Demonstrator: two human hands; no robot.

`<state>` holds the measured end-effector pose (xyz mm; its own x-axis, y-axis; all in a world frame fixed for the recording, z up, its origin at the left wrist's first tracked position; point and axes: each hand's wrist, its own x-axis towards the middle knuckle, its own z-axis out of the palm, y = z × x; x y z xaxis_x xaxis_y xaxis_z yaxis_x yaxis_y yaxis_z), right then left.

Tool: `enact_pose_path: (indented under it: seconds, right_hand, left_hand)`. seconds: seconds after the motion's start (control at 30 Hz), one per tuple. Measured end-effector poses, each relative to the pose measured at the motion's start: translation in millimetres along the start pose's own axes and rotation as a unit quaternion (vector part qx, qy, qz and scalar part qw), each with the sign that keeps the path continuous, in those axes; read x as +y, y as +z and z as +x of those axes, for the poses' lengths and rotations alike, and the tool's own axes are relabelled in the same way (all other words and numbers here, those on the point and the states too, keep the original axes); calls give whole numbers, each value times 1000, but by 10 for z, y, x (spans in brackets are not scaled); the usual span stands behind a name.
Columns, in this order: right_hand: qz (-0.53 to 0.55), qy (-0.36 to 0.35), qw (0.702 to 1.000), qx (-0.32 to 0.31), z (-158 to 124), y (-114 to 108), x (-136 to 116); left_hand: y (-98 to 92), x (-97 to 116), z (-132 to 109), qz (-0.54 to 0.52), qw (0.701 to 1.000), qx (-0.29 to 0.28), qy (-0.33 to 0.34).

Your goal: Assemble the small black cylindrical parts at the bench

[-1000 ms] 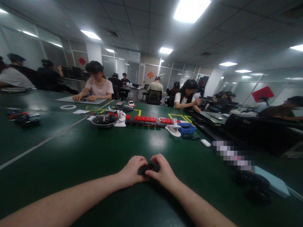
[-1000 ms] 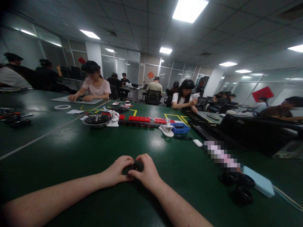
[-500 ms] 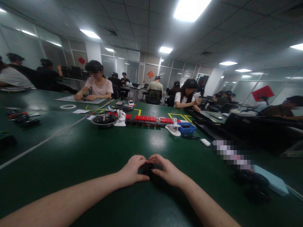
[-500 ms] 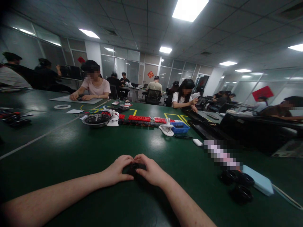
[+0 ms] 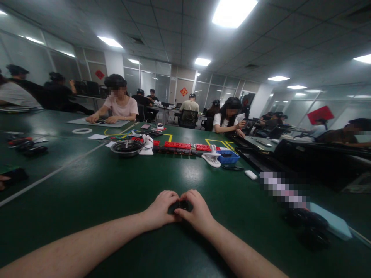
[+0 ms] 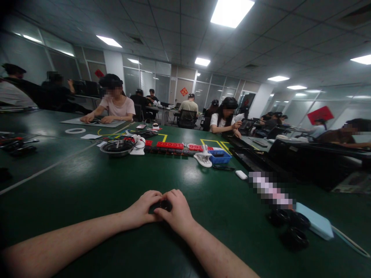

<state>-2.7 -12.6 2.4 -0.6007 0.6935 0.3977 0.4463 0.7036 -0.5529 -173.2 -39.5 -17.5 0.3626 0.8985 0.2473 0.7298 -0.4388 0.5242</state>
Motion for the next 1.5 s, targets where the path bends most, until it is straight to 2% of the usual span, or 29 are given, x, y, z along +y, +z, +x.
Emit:
enact_pose_path:
  seconds: [0.27, 0.47, 0.67, 0.87, 1.0, 1.13, 1.27, 1.5]
  right_hand:
    - [42, -15, 994, -95, -8, -302, -83]
    - [54, -68, 984, -153, 18, -379, -87]
    - [19, -56, 992, -111, -3, -313, -114]
    - [-38, -78, 988, -132, -1, -250, -146]
    - [-7, -76, 989, -129, -21, -241, -95]
    - [45, -20, 995, -86, -66, -221, 7]
    - [32, 53, 998, -26, -171, -214, 171]
    - [3, 125, 992, 9, -329, -252, 399]
  left_hand:
    - [-13, 10, -5, 0, 1000, -11, -7]
    - [-5, 4, -8, 6, 1000, -12, 1]
    - [-9, 18, -6, 9, 1000, -9, 11]
    - [6, 21, 1, 16, 1000, 0, 5]
    - [-1, 20, -1, 8, 1000, -5, -4]
    - [-23, 31, -11, 4, 1000, -10, -14]
    - [-48, 49, -14, 1, 999, -19, -28]
    - [-93, 96, -11, -8, 998, -34, -46]
